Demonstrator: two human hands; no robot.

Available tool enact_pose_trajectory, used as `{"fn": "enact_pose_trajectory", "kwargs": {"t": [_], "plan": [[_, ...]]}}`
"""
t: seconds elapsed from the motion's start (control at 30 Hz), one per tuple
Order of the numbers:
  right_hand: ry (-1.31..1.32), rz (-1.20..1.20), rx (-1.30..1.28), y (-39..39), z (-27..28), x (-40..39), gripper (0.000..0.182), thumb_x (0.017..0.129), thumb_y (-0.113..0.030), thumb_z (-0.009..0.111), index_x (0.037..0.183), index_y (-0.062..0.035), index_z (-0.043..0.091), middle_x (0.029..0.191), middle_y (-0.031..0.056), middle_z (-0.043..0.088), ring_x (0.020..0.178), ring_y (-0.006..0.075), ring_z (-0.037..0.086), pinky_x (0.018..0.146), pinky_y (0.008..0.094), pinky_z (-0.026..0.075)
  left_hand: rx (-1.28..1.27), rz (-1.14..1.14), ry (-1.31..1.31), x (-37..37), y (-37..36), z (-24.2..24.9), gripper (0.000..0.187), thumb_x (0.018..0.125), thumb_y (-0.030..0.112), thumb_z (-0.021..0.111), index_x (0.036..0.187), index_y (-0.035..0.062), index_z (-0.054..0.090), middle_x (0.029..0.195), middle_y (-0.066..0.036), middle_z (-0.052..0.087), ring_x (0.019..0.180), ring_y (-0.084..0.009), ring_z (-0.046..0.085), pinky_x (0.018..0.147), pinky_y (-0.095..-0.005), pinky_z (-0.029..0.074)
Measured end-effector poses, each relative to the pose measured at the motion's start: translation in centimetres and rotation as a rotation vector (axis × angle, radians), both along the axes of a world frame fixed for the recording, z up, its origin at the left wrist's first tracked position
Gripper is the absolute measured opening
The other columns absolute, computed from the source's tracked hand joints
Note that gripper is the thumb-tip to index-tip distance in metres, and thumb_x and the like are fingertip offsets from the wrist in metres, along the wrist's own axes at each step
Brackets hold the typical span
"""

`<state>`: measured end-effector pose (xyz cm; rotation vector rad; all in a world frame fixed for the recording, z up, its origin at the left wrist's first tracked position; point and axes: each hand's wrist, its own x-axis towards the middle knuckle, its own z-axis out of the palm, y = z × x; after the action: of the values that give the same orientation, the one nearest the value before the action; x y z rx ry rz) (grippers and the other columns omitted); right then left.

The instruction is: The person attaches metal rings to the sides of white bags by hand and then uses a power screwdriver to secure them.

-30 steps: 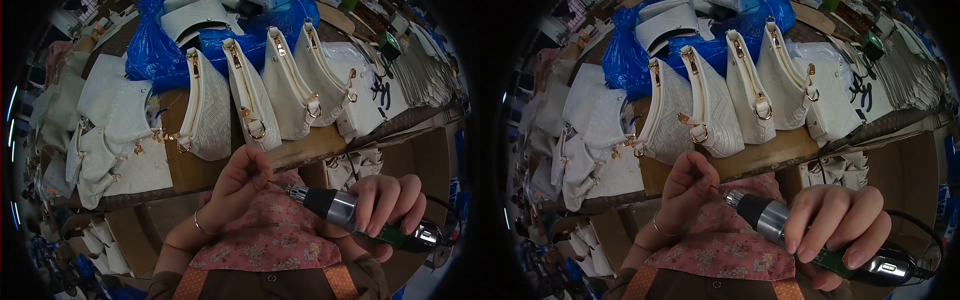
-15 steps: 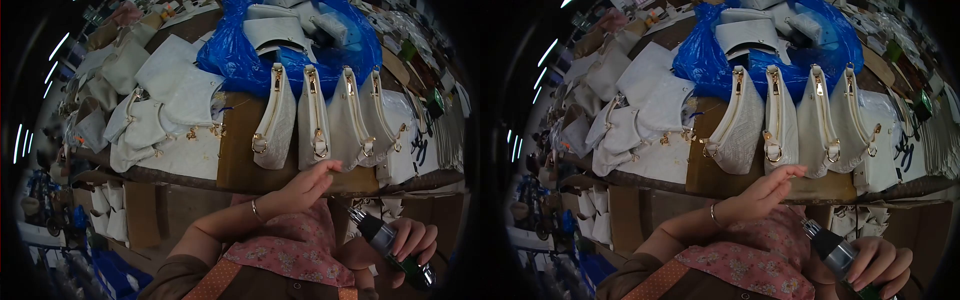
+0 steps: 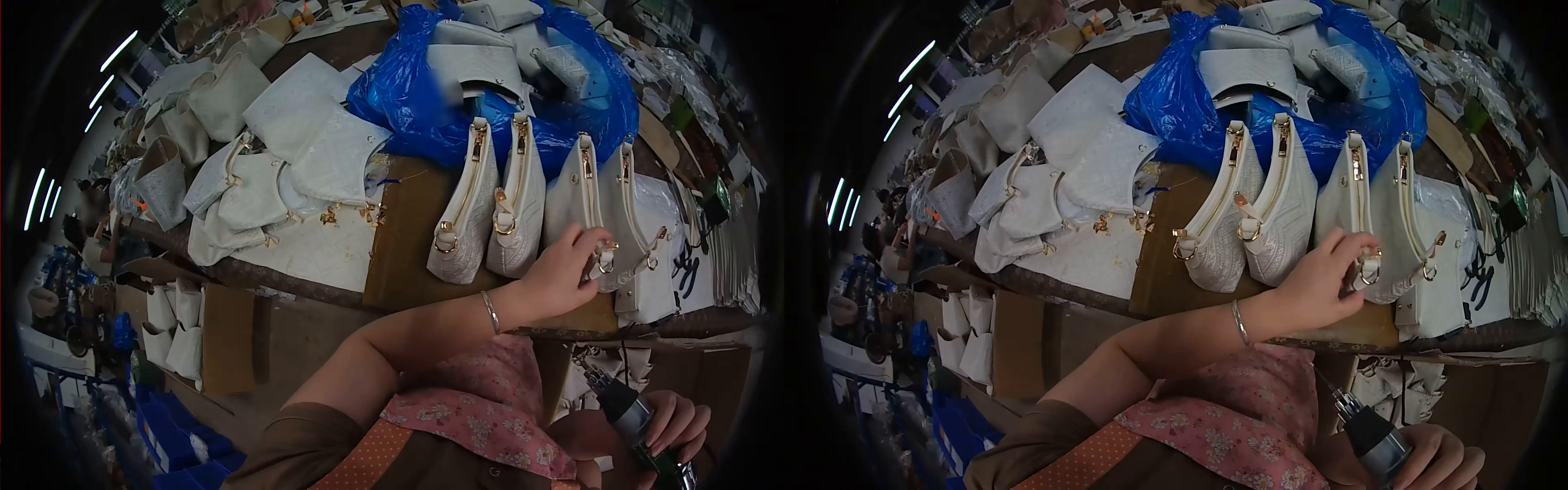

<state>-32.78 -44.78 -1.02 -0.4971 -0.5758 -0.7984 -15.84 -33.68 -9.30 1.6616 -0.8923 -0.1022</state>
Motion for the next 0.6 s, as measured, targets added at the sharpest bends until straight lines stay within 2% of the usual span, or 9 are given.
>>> {"fn": "enact_pose_trajectory", "kwargs": {"t": [0.13, 0.23, 0.27, 0.33, 0.37, 0.4, 0.47, 0.53, 0.6], "plan": [[0.08, -0.018, -0.03, 0.6, 1.1, -0.3, 0.042, 0.045, 0.003, 0.076, 0.076, -0.0108, 0.051, 0.074, -0.0007, 0.042, 0.057, 0.0094, 0.05, 0.055, 0.0221, 0.047, -0.036, 0.096, -0.084, -1.1, 1.8, 0.5, 0.047, 0.073, 0.006, 0.063, 0.116, 0.0022, 0.045, 0.095, -0.013, 0.046, 0.071, -0.0231, 0.053, 0.064, -0.0327, 0.046], [0.056, -0.217, 0.065, 2.6, 1.5, 0.5, 0.042, 0.044, 0.005, 0.077, 0.073, -0.0109, 0.052, 0.073, -0.0006, 0.043, 0.056, 0.0095, 0.05, 0.053, 0.0218, 0.048, 0.095, -0.032, 0.085, -3.7, 4.3, 2.6, 0.048, 0.073, 0.009, 0.067, 0.115, 0.0032, 0.046, 0.096, -0.013, 0.047, 0.073, -0.0239, 0.054, 0.065, -0.0317, 0.046], [0.009, -0.156, 0.078, 0.5, 0.0, -0.2, 0.042, 0.044, 0.006, 0.077, 0.074, -0.0109, 0.052, 0.073, -0.0006, 0.043, 0.056, 0.0096, 0.05, 0.053, 0.0216, 0.048, 0.093, -0.066, 0.099, -4.0, 4.8, 2.4, 0.048, 0.073, 0.009, 0.067, 0.115, 0.0032, 0.046, 0.096, -0.013, 0.047, 0.073, -0.0239, 0.054, 0.065, -0.0317, 0.046], [-0.024, -0.075, 0.074, -1.1, -1.2, -1.2, 0.044, 0.047, 0.006, 0.076, 0.077, -0.0107, 0.051, 0.074, -0.0007, 0.042, 0.056, 0.0098, 0.05, 0.054, 0.0213, 0.048, 0.161, -0.127, -0.082, -4.4, 5.2, 2.0, 0.05, 0.072, 0.012, 0.072, 0.115, 0.0051, 0.048, 0.099, -0.012, 0.047, 0.076, -0.0223, 0.054, 0.067, -0.0309, 0.047], [-0.011, -0.111, 0.068, -1.1, -1.2, -1.3, 0.044, 0.047, 0.006, 0.076, 0.077, -0.0107, 0.051, 0.074, -0.0007, 0.042, 0.056, 0.0098, 0.05, 0.054, 0.0213, 0.048, 0.224, -0.164, -0.019, -4.4, 5.4, 2.4, 0.053, 0.07, 0.015, 0.075, 0.116, 0.007, 0.051, 0.101, -0.009, 0.047, 0.085, -0.0198, 0.053, 0.073, -0.0291, 0.045], [-0.031, -0.151, 0.074, -0.6, -1.2, -1.2, 0.043, 0.049, 0.006, 0.076, 0.079, -0.0107, 0.05, 0.075, -0.0007, 0.042, 0.057, 0.0096, 0.05, 0.055, 0.0213, 0.049, 0.219, -0.197, -0.012, -4.1, 5.5, 2.8, 0.053, 0.07, 0.015, 0.075, 0.116, 0.007, 0.051, 0.101, -0.009, 0.047, 0.085, -0.0198, 0.053, 0.073, -0.0291, 0.045], [-0.075, -0.221, 0.087, 0.7, -0.9, -0.4, 0.043, 0.052, 0.006, 0.076, 0.081, -0.0108, 0.05, 0.076, -0.0008, 0.042, 0.058, 0.009, 0.05, 0.056, 0.0212, 0.05, 0.147, -0.178, -0.151, -3.3, 5.8, 3.6, 0.053, 0.07, 0.011, 0.07, 0.119, 0.0054, 0.05, 0.1, -0.011, 0.044, 0.092, -0.0268, 0.05, 0.081, -0.0318, 0.043], [-0.154, -0.286, 0.066, 1.6, -0.5, 0.9, 0.042, 0.052, 0.005, 0.076, 0.081, -0.0109, 0.05, 0.076, -0.0009, 0.042, 0.058, 0.0088, 0.05, 0.056, 0.0211, 0.05, 0.032, -0.259, -0.064, -2.6, 5.8, 4.3, 0.054, 0.07, 0.011, 0.071, 0.12, 0.0064, 0.052, 0.104, -0.01, 0.045, 0.097, -0.0246, 0.046, 0.085, -0.0304, 0.04], [-0.232, -0.34, 0.044, 1.7, -0.5, 1.1, 0.042, 0.053, 0.005, 0.076, 0.081, -0.011, 0.05, 0.076, -0.001, 0.042, 0.058, 0.0085, 0.051, 0.057, 0.021, 0.05, -0.088, -0.386, -0.053, -2.2, 5.6, 4.5, 0.043, 0.074, 0.005, 0.067, 0.115, 0.0051, 0.057, 0.106, -0.009, 0.048, 0.097, -0.022, 0.049, 0.083, -0.0299, 0.041]]}}
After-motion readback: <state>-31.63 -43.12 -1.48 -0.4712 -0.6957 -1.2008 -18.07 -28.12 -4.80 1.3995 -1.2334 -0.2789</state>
